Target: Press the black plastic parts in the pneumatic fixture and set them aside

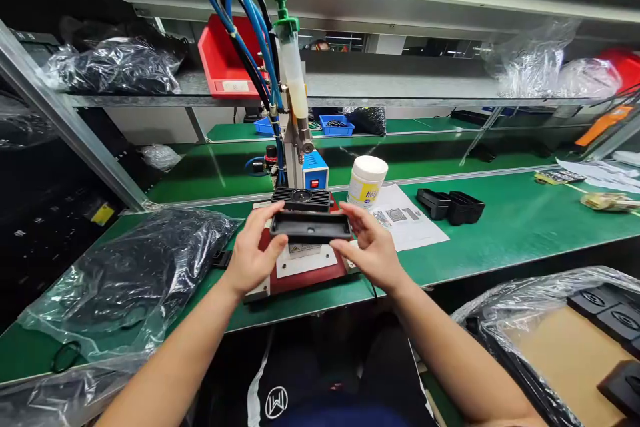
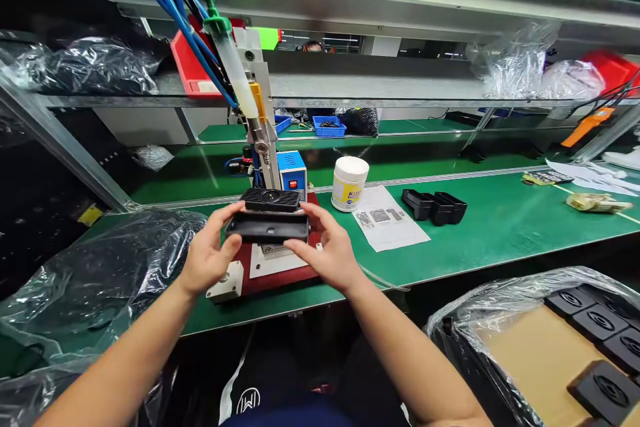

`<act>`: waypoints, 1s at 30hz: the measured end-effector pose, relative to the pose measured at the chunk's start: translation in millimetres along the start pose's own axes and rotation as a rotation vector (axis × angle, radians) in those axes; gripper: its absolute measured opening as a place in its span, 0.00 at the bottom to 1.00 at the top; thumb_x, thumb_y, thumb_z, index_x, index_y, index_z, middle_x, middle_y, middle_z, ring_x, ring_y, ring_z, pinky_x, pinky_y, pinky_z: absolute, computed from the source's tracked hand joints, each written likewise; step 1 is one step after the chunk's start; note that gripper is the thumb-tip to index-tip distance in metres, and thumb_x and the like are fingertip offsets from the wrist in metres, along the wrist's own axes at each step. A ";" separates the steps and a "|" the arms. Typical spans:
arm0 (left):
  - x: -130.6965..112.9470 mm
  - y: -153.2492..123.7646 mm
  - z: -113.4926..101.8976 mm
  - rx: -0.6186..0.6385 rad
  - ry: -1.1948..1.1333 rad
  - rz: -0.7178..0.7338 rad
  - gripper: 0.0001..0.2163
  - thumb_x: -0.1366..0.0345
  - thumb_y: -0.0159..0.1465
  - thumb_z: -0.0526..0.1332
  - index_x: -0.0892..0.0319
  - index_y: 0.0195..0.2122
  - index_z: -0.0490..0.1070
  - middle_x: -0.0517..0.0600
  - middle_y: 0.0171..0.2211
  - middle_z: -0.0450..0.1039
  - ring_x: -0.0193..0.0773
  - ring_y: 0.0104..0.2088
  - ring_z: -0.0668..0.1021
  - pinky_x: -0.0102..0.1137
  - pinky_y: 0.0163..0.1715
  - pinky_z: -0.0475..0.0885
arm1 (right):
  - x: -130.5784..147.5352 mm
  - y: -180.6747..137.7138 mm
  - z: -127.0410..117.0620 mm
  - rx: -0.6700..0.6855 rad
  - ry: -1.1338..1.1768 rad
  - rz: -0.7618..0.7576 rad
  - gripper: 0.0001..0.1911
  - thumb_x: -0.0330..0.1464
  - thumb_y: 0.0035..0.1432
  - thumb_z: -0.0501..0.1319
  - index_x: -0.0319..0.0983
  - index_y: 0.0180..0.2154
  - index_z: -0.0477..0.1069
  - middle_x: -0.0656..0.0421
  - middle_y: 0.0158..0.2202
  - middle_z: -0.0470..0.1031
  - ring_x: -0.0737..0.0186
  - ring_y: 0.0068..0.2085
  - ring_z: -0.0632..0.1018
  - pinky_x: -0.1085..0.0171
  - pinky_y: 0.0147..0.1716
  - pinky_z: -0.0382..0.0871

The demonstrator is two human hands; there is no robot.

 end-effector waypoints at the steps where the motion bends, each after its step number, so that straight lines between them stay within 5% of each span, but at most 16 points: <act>1: 2.4 14.5 -2.9 -0.004 0.025 0.026 0.25 0.51 0.64 0.58 0.59 0.59 0.64 0.59 0.57 0.67 0.49 0.58 0.69 0.43 0.61 0.62 | 0.0 11.7 3.0 -0.015 0.020 -0.018 0.34 0.41 0.50 0.71 0.43 0.56 0.64 0.53 0.51 0.72 0.56 0.53 0.73 0.56 0.55 0.69; 5: 23.3 48.1 -4.0 0.024 -0.040 -0.026 0.25 0.50 0.66 0.54 0.59 0.60 0.64 0.58 0.58 0.65 0.48 0.59 0.67 0.44 0.62 0.60 | -4.4 41.7 9.4 -0.066 0.001 -0.060 0.37 0.41 0.48 0.72 0.42 0.57 0.62 0.52 0.50 0.73 0.57 0.51 0.75 0.56 0.54 0.70; 14: 59.5 71.2 2.0 0.031 -0.215 -0.154 0.28 0.47 0.65 0.55 0.60 0.60 0.62 0.59 0.59 0.65 0.48 0.58 0.68 0.42 0.60 0.60 | -23.1 77.0 11.7 -0.089 -0.181 -0.071 0.28 0.40 0.51 0.68 0.39 0.53 0.69 0.52 0.51 0.74 0.55 0.49 0.75 0.54 0.53 0.69; 22: 64.1 65.8 13.4 -0.019 -0.285 -0.218 0.25 0.50 0.64 0.56 0.58 0.58 0.65 0.55 0.50 0.71 0.45 0.49 0.74 0.38 0.52 0.67 | -37.9 74.0 9.3 -0.045 -0.216 -0.056 0.26 0.41 0.53 0.66 0.37 0.52 0.70 0.50 0.49 0.74 0.57 0.46 0.76 0.57 0.48 0.72; 30: 67.3 70.3 25.3 -0.149 -0.373 -0.260 0.18 0.54 0.63 0.53 0.58 0.48 0.69 0.51 0.40 0.71 0.41 0.39 0.73 0.34 0.40 0.70 | -20.1 65.6 11.1 -0.081 -0.405 -0.232 0.21 0.39 0.57 0.64 0.41 0.51 0.71 0.51 0.50 0.74 0.55 0.51 0.75 0.55 0.51 0.71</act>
Point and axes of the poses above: each hand's wrist, its own y-axis towards the middle knuckle, its own z-axis out of the palm, x = y × z, the point moved 6 cm from there along y, towards the middle knuckle
